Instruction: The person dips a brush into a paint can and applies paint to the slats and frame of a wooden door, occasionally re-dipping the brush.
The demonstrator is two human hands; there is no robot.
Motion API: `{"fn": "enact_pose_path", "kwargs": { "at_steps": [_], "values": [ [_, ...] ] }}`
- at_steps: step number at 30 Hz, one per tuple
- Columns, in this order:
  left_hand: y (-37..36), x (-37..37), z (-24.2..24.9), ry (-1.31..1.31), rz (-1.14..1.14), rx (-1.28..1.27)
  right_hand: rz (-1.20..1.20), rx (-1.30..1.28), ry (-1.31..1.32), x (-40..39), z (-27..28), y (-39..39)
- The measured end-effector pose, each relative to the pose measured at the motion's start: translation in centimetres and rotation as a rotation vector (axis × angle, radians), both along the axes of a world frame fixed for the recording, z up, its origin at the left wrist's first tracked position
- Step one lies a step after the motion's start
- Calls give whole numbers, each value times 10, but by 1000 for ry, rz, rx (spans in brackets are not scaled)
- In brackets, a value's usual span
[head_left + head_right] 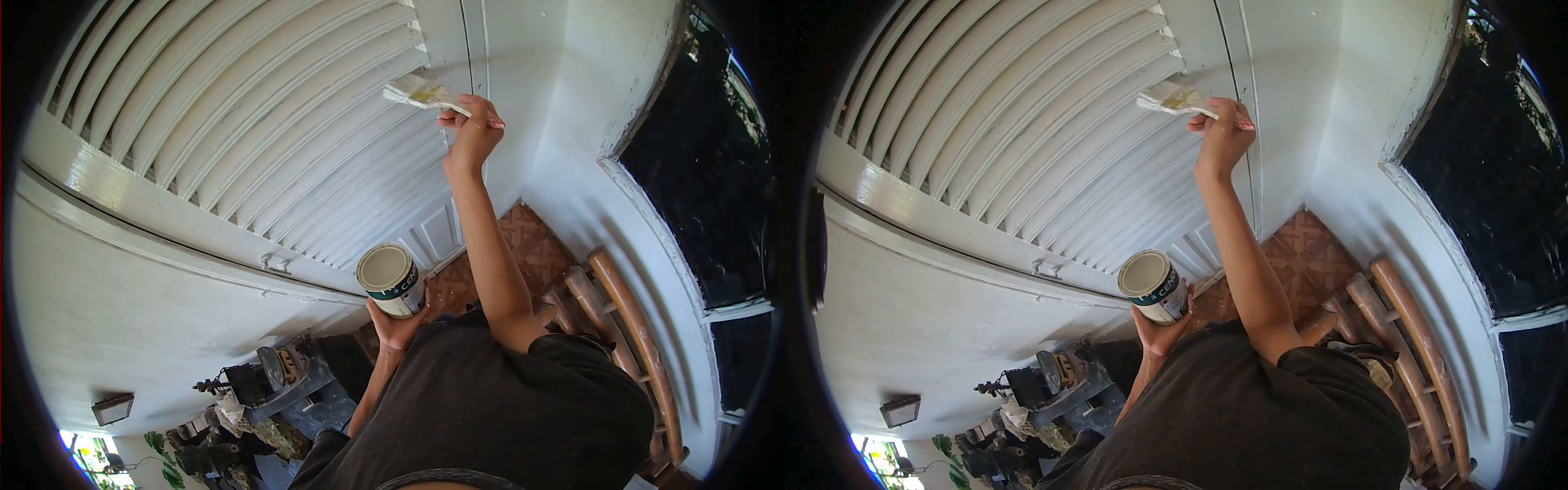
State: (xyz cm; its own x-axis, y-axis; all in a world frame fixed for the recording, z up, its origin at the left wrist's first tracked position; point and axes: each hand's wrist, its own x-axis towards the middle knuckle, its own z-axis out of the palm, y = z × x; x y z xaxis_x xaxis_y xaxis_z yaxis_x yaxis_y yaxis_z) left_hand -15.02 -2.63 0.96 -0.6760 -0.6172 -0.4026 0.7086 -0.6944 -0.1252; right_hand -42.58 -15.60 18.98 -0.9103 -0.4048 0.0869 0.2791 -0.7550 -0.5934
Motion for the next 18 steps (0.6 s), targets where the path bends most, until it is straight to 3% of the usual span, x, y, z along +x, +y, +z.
{"fn": "enact_pose_path", "kwargs": {
  "at_steps": [7,10,13,18],
  "values": [
    [2,2,2,-18,2,-28,-36,32,46,-24,10,-26],
    [-1,5,-1,-6,-12,-16,-189,62,103,-22,10,-20],
    [0,6,1,4,-12,-25,-502,-14,174,-18,3,-9],
    [-1,7,-1,12,7,-27,-269,19,54,7,-5,17]
  ]
}}
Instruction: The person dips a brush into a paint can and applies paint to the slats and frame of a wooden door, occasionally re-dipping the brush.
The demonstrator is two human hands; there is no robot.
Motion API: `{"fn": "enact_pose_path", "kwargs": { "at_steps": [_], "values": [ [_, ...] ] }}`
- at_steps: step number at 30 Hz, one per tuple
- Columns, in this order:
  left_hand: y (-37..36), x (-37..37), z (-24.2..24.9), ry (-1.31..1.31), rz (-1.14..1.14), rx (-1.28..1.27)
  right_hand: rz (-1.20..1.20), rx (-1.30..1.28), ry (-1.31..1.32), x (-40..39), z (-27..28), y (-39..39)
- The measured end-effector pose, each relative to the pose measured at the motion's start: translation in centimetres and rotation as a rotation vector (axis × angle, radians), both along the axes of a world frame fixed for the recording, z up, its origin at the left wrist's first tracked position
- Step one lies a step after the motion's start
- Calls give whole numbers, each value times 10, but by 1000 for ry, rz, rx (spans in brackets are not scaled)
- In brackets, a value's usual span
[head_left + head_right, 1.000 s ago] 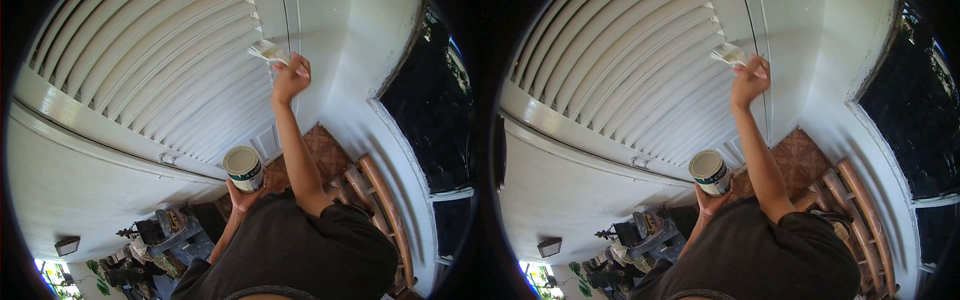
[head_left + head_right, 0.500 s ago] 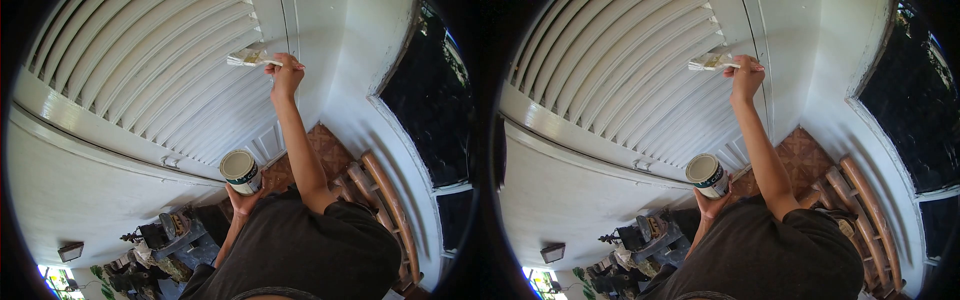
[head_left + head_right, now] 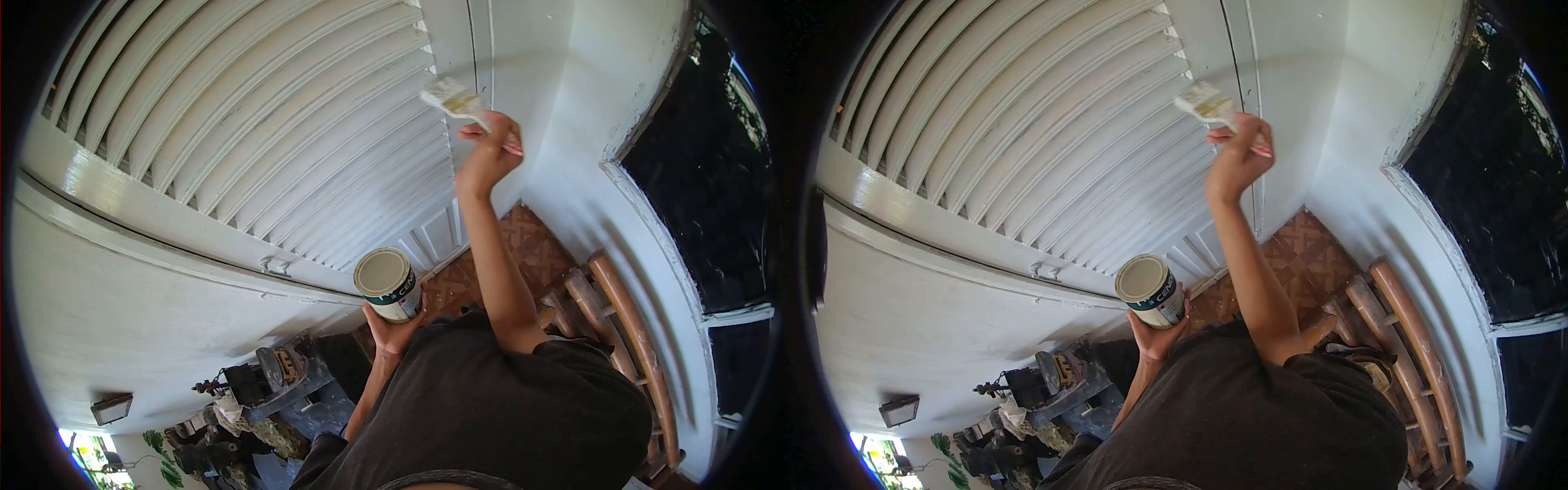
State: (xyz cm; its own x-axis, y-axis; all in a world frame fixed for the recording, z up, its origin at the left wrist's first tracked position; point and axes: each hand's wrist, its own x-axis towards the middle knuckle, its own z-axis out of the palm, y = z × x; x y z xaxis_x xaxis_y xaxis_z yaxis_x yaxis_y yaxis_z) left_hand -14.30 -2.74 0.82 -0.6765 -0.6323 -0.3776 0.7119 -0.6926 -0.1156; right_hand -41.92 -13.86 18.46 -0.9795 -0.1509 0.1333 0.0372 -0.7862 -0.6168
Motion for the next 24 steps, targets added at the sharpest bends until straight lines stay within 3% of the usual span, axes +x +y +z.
{"fn": "enact_pose_path", "kwargs": {
  "at_steps": [6,15,24],
  "values": [
    [-5,-3,-2,-17,-33,13,208,-64,-100,21,5,-35],
    [-6,-4,-9,-6,-70,-42,66,-100,-239,25,9,-57],
    [-9,-4,-2,-24,-23,17,23,-64,-201,9,-5,-13]
  ]
}}
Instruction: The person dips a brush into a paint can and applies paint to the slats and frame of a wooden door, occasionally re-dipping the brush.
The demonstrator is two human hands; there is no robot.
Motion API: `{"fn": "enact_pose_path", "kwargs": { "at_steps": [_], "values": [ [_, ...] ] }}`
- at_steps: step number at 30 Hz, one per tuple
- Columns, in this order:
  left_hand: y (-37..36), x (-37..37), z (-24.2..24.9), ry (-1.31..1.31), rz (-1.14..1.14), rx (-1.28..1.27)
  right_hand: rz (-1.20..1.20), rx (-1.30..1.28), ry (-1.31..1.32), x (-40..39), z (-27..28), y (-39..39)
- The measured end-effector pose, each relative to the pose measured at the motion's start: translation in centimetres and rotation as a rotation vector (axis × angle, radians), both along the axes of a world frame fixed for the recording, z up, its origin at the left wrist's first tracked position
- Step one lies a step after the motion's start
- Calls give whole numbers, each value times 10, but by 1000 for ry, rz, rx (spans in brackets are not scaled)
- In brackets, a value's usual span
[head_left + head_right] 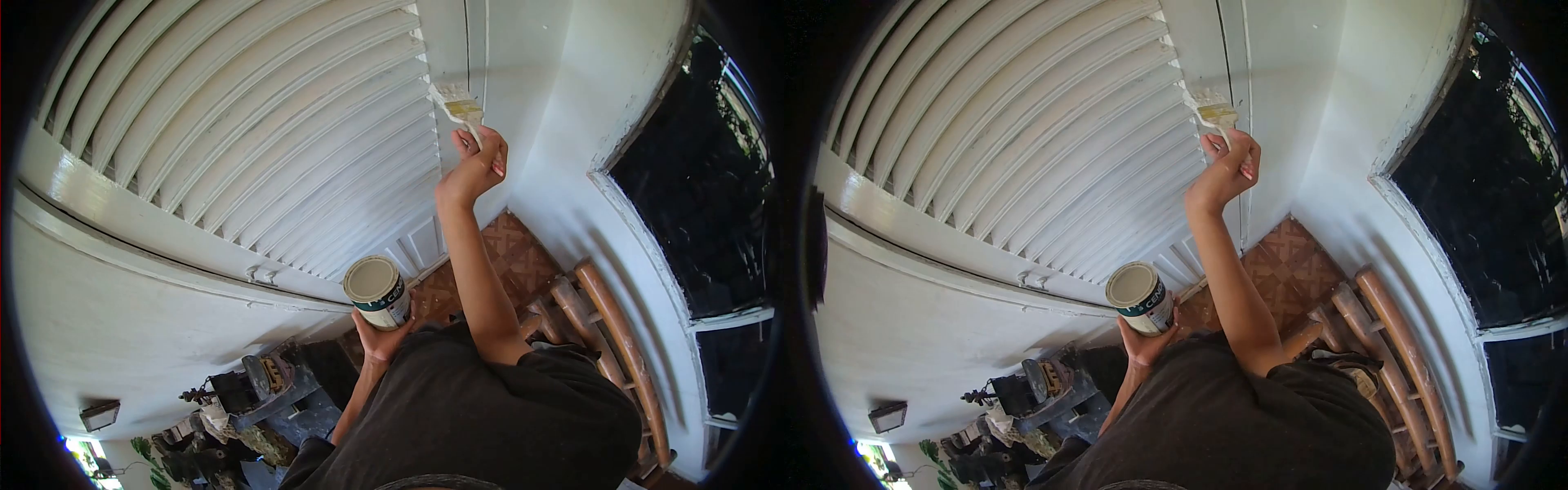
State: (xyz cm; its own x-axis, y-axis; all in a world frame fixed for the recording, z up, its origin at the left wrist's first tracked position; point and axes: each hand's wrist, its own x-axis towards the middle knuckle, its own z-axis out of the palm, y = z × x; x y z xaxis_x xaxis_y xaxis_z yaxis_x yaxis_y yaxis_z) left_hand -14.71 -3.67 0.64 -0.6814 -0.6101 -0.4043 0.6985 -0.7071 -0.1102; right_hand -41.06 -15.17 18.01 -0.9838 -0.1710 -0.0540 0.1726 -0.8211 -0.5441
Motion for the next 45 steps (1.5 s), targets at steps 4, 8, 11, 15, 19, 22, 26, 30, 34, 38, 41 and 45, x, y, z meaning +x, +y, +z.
{"fn": "enact_pose_path", "kwargs": {
  "at_steps": [4,8,11,15,19,22,26,30,34,38,41,45],
  "values": [
    [-3,-2,-4,2,-7,14,79,13,-9,5,5,-2],
    [-7,-5,-13,-6,-35,13,81,-19,49,8,22,-10],
    [-6,-7,-12,7,-55,15,82,-41,122,-2,19,-12],
    [-8,-7,-9,31,-99,-3,199,-49,124,-20,12,2],
    [-11,-7,-7,83,-116,2,387,-86,173,-38,-6,4],
    [-14,-10,-5,96,-79,16,386,-92,207,-40,-7,2],
    [-14,-12,-6,109,-89,-43,332,-69,226,-38,-3,-5],
    [-15,-12,-9,113,-91,-37,268,-53,167,-33,3,-21],
    [-18,-18,-3,87,-83,33,196,-23,134,-24,6,-31],
    [-19,-20,-5,80,-107,73,68,74,143,-16,11,-26],
    [-19,-19,-5,104,-113,75,-12,84,145,-17,5,-11],
    [-19,-20,-5,94,-80,66,75,70,186,-15,7,1]
  ]
}}
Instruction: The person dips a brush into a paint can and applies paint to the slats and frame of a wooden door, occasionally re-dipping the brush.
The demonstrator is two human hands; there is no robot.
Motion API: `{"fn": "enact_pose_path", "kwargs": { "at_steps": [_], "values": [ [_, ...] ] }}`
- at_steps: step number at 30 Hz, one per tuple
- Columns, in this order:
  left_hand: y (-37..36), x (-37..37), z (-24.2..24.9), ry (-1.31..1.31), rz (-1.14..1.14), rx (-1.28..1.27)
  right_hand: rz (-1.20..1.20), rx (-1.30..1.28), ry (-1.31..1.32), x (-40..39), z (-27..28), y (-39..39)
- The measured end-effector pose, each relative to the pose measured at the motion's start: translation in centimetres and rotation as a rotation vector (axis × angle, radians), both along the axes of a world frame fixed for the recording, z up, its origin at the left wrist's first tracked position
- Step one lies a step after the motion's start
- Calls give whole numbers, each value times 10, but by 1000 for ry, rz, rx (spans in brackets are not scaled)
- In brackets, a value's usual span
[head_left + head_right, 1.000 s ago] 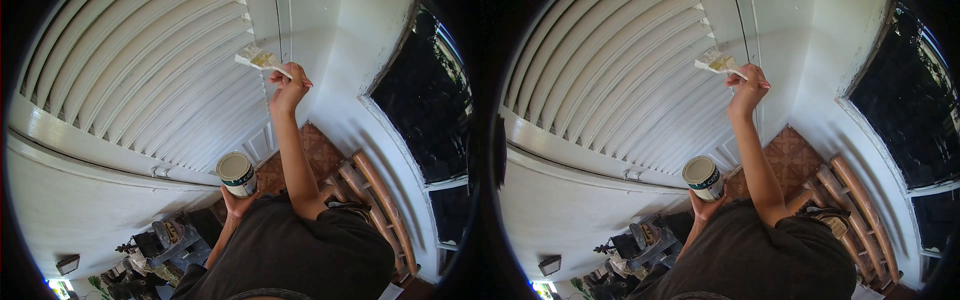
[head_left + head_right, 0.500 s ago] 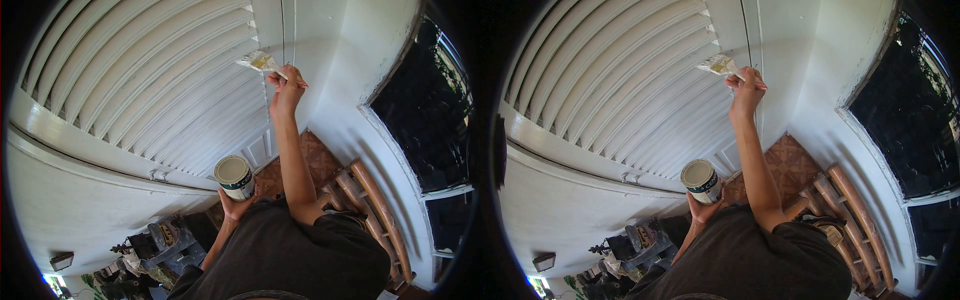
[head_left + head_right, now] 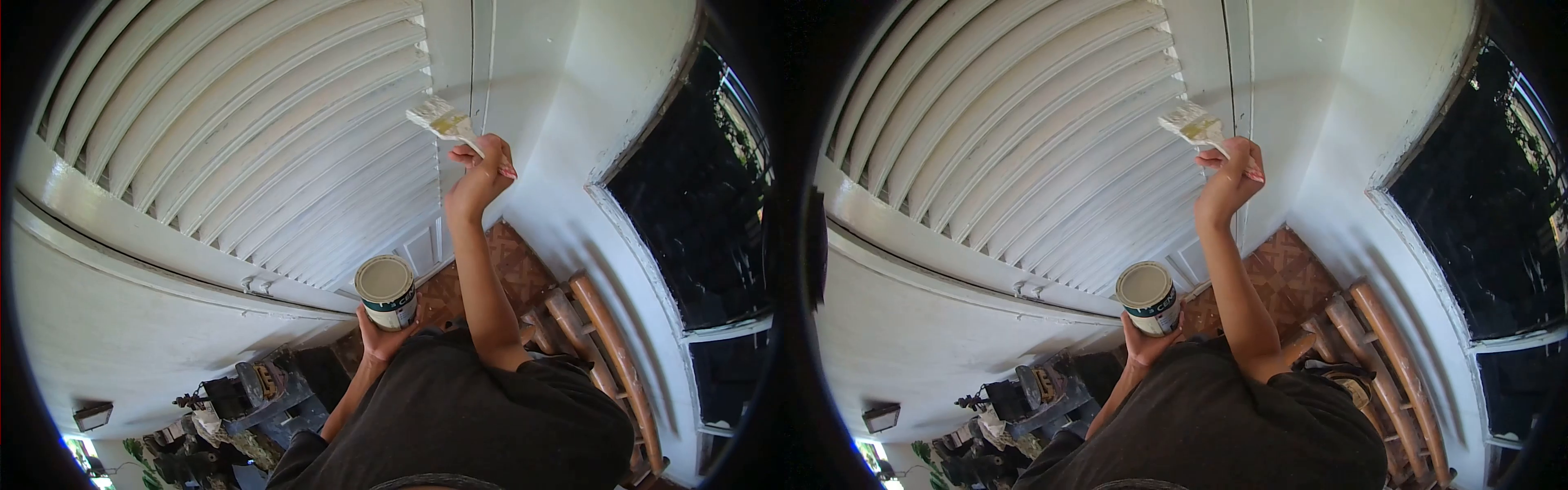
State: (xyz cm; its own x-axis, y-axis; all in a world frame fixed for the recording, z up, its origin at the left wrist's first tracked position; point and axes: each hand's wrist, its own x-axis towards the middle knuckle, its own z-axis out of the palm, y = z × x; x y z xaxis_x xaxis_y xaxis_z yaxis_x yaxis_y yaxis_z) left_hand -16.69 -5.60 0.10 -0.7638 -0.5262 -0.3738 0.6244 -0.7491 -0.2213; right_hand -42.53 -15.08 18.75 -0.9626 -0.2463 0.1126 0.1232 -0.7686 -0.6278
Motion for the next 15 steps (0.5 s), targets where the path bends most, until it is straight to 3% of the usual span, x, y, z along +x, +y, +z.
{"fn": "enact_pose_path", "kwargs": {
  "at_steps": [3,10,12,15],
  "values": [
    [-2,0,1,-7,-7,12,102,-18,25,2,6,-11],
    [-5,-2,8,10,-8,12,-200,55,165,-9,-2,-6],
    [-7,0,4,15,-7,-42,-242,65,255,-7,9,8],
    [-8,2,-2,6,5,-56,-186,42,162,-9,32,9]
  ]
}}
